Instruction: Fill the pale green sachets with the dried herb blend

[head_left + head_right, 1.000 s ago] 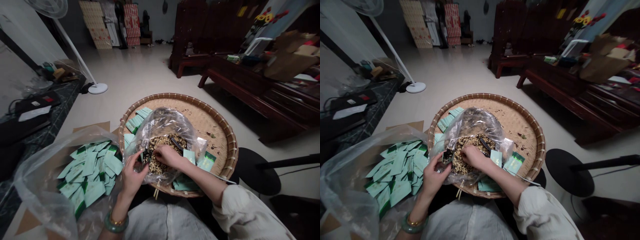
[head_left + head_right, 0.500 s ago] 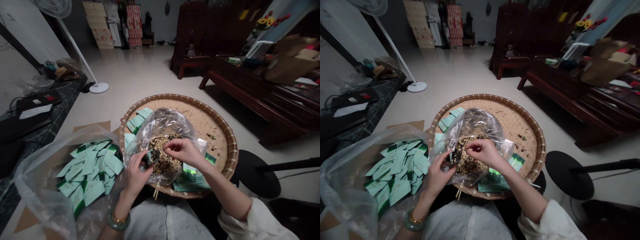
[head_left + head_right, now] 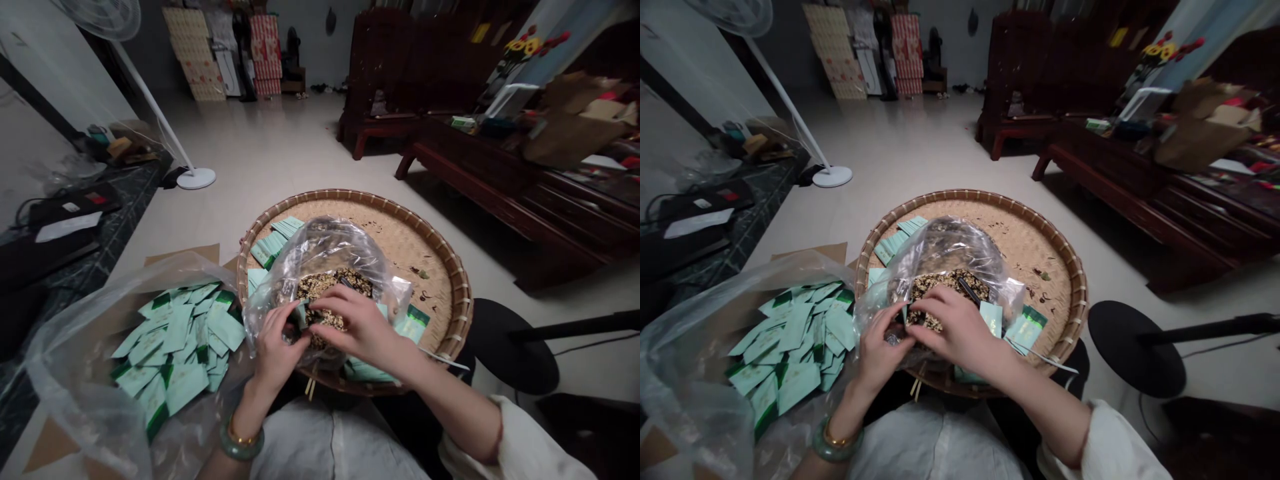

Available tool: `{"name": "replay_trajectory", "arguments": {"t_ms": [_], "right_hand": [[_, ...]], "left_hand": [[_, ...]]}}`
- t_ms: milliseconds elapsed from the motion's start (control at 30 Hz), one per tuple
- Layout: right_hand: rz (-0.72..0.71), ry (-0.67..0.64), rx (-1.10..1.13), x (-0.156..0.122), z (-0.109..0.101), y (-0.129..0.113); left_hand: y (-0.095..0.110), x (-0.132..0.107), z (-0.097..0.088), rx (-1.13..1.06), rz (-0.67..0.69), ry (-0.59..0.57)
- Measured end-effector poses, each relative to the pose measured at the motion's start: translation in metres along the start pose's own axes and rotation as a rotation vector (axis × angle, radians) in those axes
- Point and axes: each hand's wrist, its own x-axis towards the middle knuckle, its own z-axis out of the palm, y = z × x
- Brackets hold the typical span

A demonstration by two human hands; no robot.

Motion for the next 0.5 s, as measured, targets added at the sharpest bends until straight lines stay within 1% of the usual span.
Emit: {"name": "replay_trajectory", "arguments": {"t_ms": [67,133,200,333,400,500], "right_hand": [[-0.048,-0.047,-0.14,-0.001,0.006,0.002],[-0.055,-0.078,-0.154,0.001,0.007,0.006],[-0.038,-0.079,-0.064,0.003,0.002,0.01],[0.04,-0.068,0.071,0.004,-0.015,0.017],[0.087,-0.093,0.137,0.003,-0.021,0.023],[0.179,-0.113,0.274,0.0,-0.022,0.034]], "left_hand": [[0.002,0.0,0.002,-0.032,-0.02,-0.008],[0.002,0.002,0.001,-0.098,-0.098,-0.02],[0.0,0.003,-0.001,-0.223,-0.232,-0.055],[-0.008,0.01,-0.011,-0.531,-0.553,-0.164],[-0.01,0.013,-0.015,-0.611,-0.68,-0.177],[-0.009,0.017,-0.017,-0.733,-0.799,-0.163]]}}
